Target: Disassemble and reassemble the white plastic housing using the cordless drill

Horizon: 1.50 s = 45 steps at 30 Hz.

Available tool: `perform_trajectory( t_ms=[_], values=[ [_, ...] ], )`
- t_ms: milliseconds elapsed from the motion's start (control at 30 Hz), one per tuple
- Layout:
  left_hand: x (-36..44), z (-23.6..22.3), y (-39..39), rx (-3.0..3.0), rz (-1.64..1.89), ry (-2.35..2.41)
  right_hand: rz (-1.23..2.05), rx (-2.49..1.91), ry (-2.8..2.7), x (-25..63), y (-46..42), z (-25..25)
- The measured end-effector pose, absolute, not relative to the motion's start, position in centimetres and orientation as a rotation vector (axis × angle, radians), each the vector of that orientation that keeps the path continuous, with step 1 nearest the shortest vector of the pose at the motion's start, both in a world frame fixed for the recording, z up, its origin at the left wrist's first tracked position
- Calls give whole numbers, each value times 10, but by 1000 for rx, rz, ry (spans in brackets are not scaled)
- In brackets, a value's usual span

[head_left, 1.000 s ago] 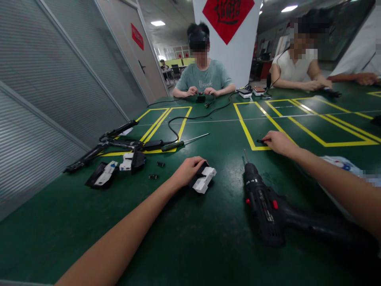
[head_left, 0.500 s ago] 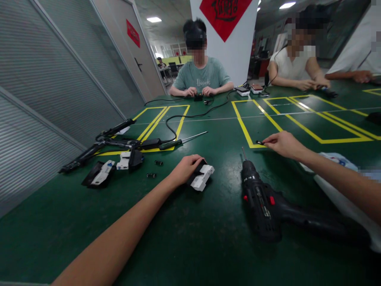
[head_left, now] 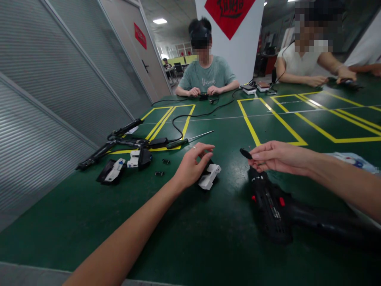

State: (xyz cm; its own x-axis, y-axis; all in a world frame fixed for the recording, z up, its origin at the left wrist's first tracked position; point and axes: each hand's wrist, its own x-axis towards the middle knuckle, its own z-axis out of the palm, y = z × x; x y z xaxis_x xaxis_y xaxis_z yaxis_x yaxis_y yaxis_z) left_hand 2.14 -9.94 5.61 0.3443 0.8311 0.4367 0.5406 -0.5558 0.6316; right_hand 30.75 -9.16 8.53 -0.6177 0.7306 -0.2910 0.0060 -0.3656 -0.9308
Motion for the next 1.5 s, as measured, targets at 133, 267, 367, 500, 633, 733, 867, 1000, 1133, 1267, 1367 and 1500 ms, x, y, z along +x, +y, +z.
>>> perform_trajectory(
  t_ms=[133,267,367,500,633,733,867,1000,1133,1267,1367,1500],
  values=[
    [34,65,-120,2302,1070,943,2264,-838,-1288,285,-103,84],
    [37,64,-127,2300,1050,820,2359,-747,-1269,272,-111,83],
    [37,63,-128,2291,1079,795,2385,-689,-1286,266,-113,82],
    [36,63,-128,2297,1094,807,2399,-675,-1267,264,-114,79],
    [35,64,-127,2323,1026,907,2264,-723,-1327,263,-116,77],
    [35,63,-126,2338,995,934,2112,-802,-1433,259,-118,77],
    [35,62,-125,2336,956,940,1955,-1031,-1467,250,-123,79],
    [36,64,-125,2293,942,905,1864,-1167,-1486,244,-128,85],
    [37,68,-126,2257,887,924,1570,-1324,-1615,238,-136,87],
    [35,68,-124,2247,868,970,964,-1373,-1970,230,-145,75],
    [31,68,-119,2210,968,1060,650,-1415,-2103,225,-148,60],
    [21,64,-105,2165,947,1134,393,-1532,-2192,221,-146,50]
  ],
)
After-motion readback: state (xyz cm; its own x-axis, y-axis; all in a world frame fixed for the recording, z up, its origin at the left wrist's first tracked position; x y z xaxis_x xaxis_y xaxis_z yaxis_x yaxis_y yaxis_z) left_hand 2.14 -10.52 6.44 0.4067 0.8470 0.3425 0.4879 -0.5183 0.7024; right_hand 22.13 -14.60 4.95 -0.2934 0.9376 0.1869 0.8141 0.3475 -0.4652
